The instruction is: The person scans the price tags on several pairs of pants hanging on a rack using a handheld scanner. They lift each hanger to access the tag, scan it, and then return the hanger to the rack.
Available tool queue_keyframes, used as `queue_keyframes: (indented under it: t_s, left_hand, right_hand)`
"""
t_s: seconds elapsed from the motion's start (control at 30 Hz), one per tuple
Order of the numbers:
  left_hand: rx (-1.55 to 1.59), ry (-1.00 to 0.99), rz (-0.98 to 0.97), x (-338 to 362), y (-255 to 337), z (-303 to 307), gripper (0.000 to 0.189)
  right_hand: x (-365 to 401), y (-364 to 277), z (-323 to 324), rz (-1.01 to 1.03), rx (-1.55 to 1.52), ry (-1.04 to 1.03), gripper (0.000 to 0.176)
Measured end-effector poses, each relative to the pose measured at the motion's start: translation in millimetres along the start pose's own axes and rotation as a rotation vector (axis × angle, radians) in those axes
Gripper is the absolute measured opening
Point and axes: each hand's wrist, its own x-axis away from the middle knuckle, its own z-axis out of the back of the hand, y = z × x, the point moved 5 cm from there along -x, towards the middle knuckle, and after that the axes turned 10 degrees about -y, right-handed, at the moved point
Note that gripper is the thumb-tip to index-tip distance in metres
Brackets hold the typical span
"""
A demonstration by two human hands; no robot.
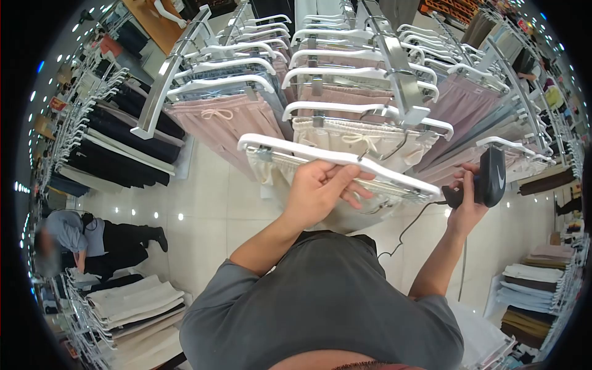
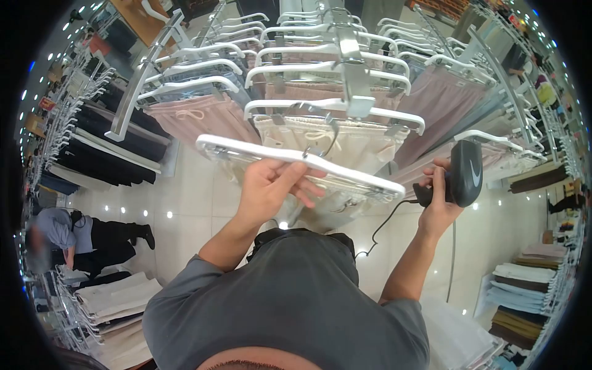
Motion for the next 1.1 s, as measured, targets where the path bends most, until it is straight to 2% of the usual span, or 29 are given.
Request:
queue_keyframes:
  t_s: [0.17,0.33,0.53,0.73,0.8,0.87,0.93,1.0,1.03,1.1]
  left_hand:
    - [0.029,0.026,0.049,-40,-19,-30,0.036]
    - [0.07,0.09,0.027,-63,-40,-41,0.038]
    - [0.025,0.169,-0.014,-75,-48,-31,0.04]
    - [0.027,0.13,0.017,-67,-45,-18,0.043]
    - [-0.08,0.048,0.133,-52,-29,-18,0.042]
    - [-0.452,0.103,0.068,-31,4,-7,0.036]
    - [-0.747,0.285,-0.256,-17,40,15,0.03]
    - [-0.996,0.422,-0.345,-19,86,33,0.022]
    - [-1.001,0.431,-0.347,-29,97,49,0.022]
    - [-1.504,0.186,-0.498,-52,113,54,0.024]
  right_hand:
    - [-15,17,35,0.01,0.048,-0.03,0.016]
    - [-27,25,41,0.017,0.057,-0.126,0.019]
    - [-36,40,36,-0.032,0.034,-0.244,0.021]
    - [-39,49,26,-0.047,-0.023,-0.286,0.023]
    - [-38,51,22,-0.045,-0.044,-0.277,0.021]
    - [-36,54,25,-0.042,-0.067,-0.268,0.019]
    - [-30,60,25,-0.142,-0.145,-0.389,0.012]
    - [-17,56,16,-0.236,-0.224,-0.559,0.01]
    - [-8,56,16,-0.303,-0.223,-0.658,0.009]
    - [15,63,10,-0.323,-0.208,-0.953,0.031]
